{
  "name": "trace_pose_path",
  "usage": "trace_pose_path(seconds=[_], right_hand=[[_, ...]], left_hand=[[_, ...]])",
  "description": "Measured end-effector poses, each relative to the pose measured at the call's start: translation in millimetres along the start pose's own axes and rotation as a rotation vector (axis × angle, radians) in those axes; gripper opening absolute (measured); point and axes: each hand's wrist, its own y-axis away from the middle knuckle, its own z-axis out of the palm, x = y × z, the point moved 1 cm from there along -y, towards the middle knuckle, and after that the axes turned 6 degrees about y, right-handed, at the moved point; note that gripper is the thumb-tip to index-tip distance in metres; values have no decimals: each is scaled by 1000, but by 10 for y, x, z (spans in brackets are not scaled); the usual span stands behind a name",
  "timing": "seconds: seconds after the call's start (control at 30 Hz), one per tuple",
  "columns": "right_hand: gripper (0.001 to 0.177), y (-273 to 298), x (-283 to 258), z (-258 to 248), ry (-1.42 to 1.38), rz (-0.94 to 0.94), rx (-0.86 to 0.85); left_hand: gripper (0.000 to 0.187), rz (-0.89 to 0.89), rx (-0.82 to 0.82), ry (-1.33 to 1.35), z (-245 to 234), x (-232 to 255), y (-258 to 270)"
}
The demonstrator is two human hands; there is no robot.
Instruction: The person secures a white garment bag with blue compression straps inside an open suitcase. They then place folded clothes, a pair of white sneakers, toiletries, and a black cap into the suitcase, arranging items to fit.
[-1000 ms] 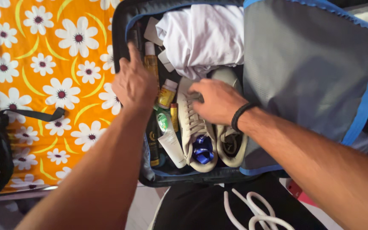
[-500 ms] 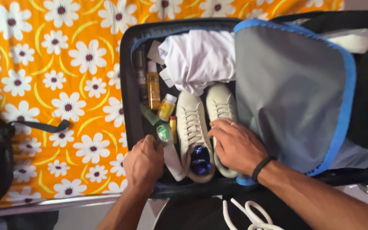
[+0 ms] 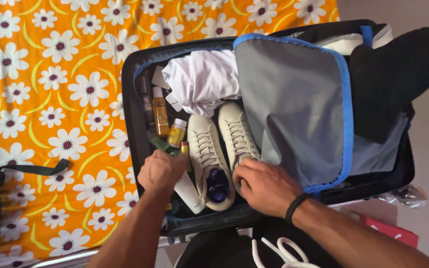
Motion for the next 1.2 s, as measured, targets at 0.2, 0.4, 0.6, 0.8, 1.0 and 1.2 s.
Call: trace_pose_path(seconds=[0.2, 0.4, 0.6, 0.8, 1.0, 1.2], right_hand=[[9, 72, 57, 34, -1, 22, -34], [11, -69, 79, 39, -23, 3, 1], [13, -225, 43, 44, 15, 48, -73], [13, -314, 105, 57, 15, 67, -97], [14, -342, 111, 104, 21, 63, -127], [17, -361, 130, 85, 28, 79, -132]], left_hand=[[54, -16, -139, -80, -245, -22, -57], [54, -138, -238, 71, -235, -138, -47], [43, -141, -183, 142, 142, -12, -98], [44, -149, -276, 43, -41, -49, -316], [62, -74, -178, -15, -9, 93, -222], [75, -65, -100, 11, -281, 128, -220]])
